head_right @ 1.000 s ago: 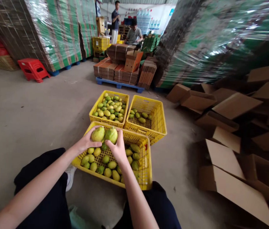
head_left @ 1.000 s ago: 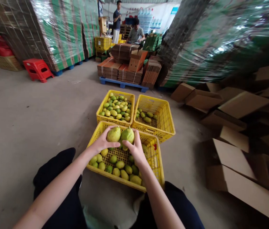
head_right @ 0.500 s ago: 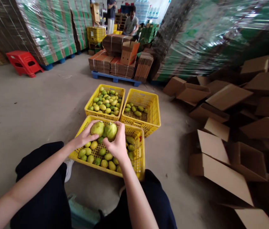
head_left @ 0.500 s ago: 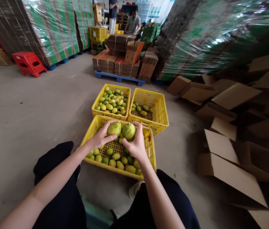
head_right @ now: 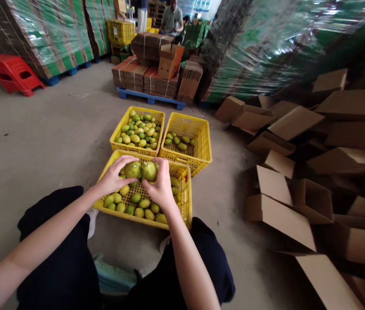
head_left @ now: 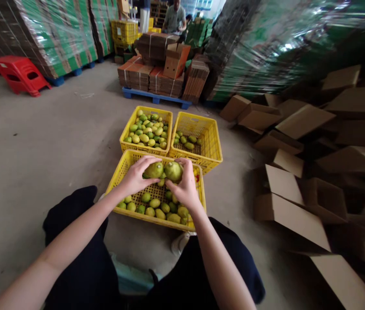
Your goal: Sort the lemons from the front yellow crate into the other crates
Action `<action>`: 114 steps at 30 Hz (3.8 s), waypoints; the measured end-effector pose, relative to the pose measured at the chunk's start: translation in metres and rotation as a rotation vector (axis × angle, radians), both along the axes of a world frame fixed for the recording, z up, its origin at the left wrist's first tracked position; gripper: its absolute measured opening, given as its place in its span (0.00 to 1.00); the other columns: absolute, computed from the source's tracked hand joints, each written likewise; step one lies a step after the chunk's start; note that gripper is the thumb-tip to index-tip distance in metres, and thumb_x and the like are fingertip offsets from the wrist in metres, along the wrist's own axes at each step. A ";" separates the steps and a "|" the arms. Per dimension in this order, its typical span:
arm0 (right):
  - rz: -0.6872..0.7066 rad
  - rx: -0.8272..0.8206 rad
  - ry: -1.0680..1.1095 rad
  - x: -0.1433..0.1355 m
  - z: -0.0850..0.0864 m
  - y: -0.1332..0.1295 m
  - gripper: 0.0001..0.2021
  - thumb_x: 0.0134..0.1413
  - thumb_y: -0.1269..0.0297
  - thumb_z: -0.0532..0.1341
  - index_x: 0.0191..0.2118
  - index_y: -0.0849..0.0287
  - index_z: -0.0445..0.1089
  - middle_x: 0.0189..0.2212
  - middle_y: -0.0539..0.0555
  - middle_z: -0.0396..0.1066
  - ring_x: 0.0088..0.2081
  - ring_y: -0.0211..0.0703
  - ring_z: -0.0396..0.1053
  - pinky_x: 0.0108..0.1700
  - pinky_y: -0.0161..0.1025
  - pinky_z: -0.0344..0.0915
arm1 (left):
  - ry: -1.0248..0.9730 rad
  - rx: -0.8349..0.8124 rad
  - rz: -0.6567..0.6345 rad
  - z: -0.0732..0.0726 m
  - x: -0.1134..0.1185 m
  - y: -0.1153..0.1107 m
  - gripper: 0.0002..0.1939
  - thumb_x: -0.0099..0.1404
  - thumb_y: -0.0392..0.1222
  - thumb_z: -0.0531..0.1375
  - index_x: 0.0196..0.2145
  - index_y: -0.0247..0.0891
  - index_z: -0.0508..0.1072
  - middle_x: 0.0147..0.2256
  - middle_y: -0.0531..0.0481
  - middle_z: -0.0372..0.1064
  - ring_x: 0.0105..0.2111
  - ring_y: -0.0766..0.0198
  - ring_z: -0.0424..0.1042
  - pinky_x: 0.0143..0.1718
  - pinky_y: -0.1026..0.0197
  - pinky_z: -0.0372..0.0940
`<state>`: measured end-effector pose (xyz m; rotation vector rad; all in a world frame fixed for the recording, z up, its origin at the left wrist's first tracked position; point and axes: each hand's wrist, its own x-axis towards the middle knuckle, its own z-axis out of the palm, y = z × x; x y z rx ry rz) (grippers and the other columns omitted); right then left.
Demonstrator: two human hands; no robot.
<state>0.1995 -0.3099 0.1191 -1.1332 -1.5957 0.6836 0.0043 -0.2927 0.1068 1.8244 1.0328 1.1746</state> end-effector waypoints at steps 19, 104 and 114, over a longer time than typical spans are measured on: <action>0.126 -0.634 0.785 0.002 0.003 0.013 0.22 0.40 0.49 0.70 0.42 0.49 0.70 0.36 0.51 0.79 0.39 0.52 0.77 0.34 0.45 0.73 | -0.928 -0.887 -0.056 -0.008 0.015 0.021 0.18 0.66 0.45 0.64 0.50 0.33 0.73 0.47 0.39 0.78 0.48 0.52 0.78 0.46 0.52 0.77; 0.094 -0.469 1.584 -0.036 -0.003 0.053 0.11 0.60 0.58 0.59 0.44 0.52 0.74 0.39 0.50 0.80 0.43 0.43 0.78 0.54 0.48 0.73 | -1.604 -0.818 0.088 0.026 0.033 0.036 0.21 0.71 0.39 0.49 0.53 0.42 0.76 0.40 0.49 0.80 0.42 0.61 0.79 0.45 0.58 0.75; 0.071 -0.522 1.619 -0.057 -0.033 0.057 0.10 0.58 0.57 0.61 0.41 0.55 0.74 0.37 0.50 0.81 0.38 0.41 0.79 0.52 0.43 0.75 | -1.540 -0.821 0.175 0.001 0.056 0.045 0.18 0.69 0.38 0.51 0.48 0.31 0.78 0.34 0.44 0.80 0.33 0.61 0.80 0.39 0.63 0.74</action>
